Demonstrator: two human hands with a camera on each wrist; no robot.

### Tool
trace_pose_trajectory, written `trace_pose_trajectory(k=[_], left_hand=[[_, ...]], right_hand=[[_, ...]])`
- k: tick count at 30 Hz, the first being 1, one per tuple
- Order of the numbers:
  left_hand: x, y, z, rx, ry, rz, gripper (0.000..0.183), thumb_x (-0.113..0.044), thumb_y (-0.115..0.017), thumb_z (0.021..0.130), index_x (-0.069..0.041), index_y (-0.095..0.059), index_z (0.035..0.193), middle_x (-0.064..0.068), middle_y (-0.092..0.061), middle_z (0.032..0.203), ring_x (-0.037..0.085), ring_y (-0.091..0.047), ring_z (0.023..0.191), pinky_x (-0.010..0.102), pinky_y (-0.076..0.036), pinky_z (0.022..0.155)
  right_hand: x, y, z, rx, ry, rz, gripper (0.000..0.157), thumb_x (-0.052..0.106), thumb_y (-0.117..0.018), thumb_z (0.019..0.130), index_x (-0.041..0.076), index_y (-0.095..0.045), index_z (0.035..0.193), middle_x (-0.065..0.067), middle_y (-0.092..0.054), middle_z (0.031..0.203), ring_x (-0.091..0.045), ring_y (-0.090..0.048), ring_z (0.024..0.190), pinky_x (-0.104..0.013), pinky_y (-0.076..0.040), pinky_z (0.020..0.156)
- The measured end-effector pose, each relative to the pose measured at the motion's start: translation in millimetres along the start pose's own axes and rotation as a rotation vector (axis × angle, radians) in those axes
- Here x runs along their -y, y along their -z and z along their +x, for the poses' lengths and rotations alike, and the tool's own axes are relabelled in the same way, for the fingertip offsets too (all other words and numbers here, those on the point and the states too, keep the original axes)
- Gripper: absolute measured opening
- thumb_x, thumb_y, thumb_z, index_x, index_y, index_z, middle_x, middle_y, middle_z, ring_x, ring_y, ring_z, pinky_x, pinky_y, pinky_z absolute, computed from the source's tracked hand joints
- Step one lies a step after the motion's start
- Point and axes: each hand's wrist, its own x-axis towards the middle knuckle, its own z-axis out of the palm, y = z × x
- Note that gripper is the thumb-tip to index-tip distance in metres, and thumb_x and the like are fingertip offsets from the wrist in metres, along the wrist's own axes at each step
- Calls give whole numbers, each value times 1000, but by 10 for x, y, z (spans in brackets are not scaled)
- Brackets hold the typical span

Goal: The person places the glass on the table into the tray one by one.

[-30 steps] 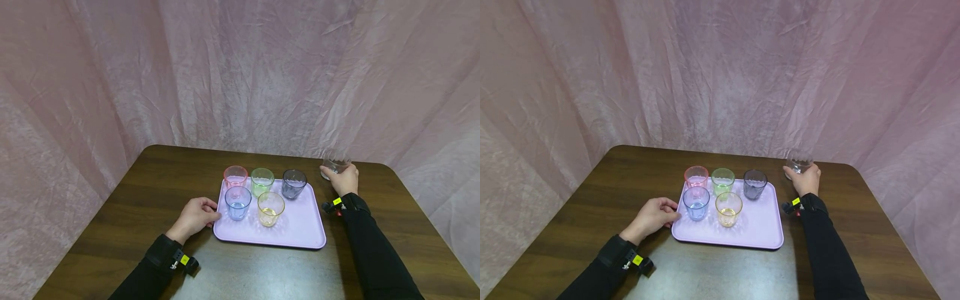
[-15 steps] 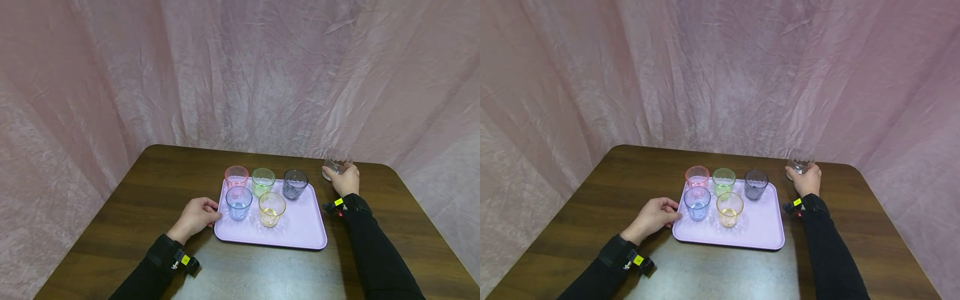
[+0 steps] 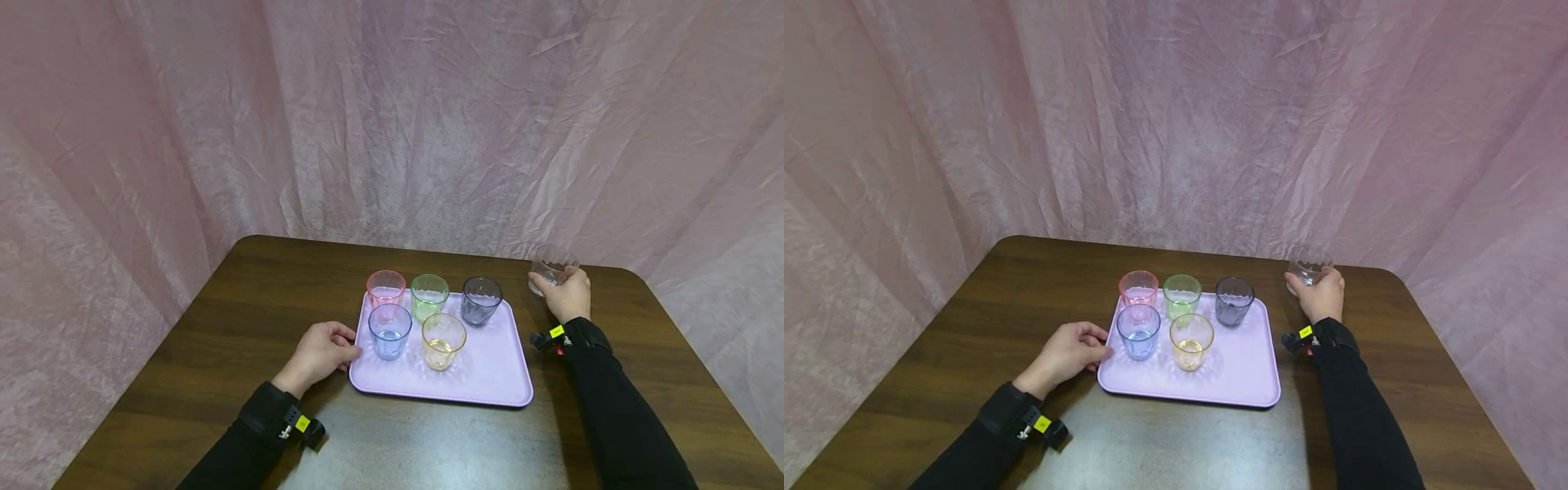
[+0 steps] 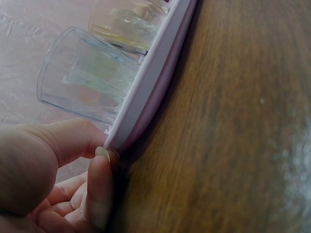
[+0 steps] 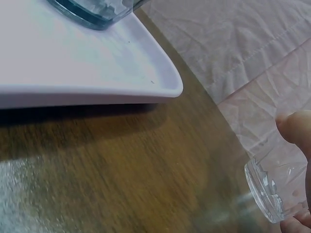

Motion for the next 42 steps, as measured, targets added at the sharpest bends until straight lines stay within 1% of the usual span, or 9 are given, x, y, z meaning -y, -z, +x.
trace_pose_trajectory(k=[3, 11, 13, 20, 26, 33, 42], left_hand=[[0, -5, 6, 1, 6, 0, 24, -5, -81, 79, -2, -67, 99, 6, -63, 70, 18, -62, 58, 29, -55, 53], [-4, -12, 4, 6, -10, 8, 24, -5, -80, 80, -1, -67, 100, 6, -64, 71, 18, -62, 58, 28, -55, 53], [-7, -8, 2, 7, 0, 9, 24, -5, -81, 80, -1, -67, 100, 6, -64, 71, 18, -62, 58, 29, -55, 54], [-28, 16, 0, 10, 30, 30, 25, -9, -81, 81, -4, -67, 101, 7, -64, 73, 19, -63, 61, 29, -56, 56], [-26, 12, -1, 18, 30, 41, 26, -10, -81, 82, -3, -67, 103, 6, -64, 73, 19, -63, 61, 30, -56, 56], [-18, 11, 0, 15, 31, 34, 26, -9, -81, 82, -3, -67, 102, 7, -64, 73, 19, -63, 61, 30, -56, 57], [-18, -4, -1, 14, 28, 28, 25, -9, -80, 81, -2, -66, 101, 7, -64, 73, 19, -63, 60, 29, -56, 56]], right_hand=[[10, 26, -5, 1, 2, -8, 98, 59, -69, 86, -11, -31, 144, -28, -43, 125, -40, -44, 111, -53, -41, 93], [32, 120, -41, 3, 62, -21, 97, 56, -70, 86, -14, -33, 142, -31, -44, 126, -42, -45, 110, -55, -42, 92], [40, 144, -52, 11, 68, -19, 98, 57, -70, 86, -14, -32, 142, -31, -43, 126, -41, -45, 110, -55, -42, 92], [108, 231, -85, 39, 81, -1, 101, 60, -68, 86, -13, -30, 143, -32, -41, 128, -42, -43, 112, -56, -42, 92], [152, 272, -112, 43, 96, 9, 101, 61, -69, 85, -11, -30, 144, -31, -41, 129, -42, -43, 112, -56, -42, 94], [211, 340, -165, 65, 113, 22, 103, 63, -67, 85, -9, -26, 146, -31, -40, 131, -43, -43, 114, -57, -43, 92], [300, 429, -253, 81, 134, 5, 101, 61, -67, 86, -8, -26, 147, -31, -41, 131, -42, -44, 114, -57, -43, 91]])
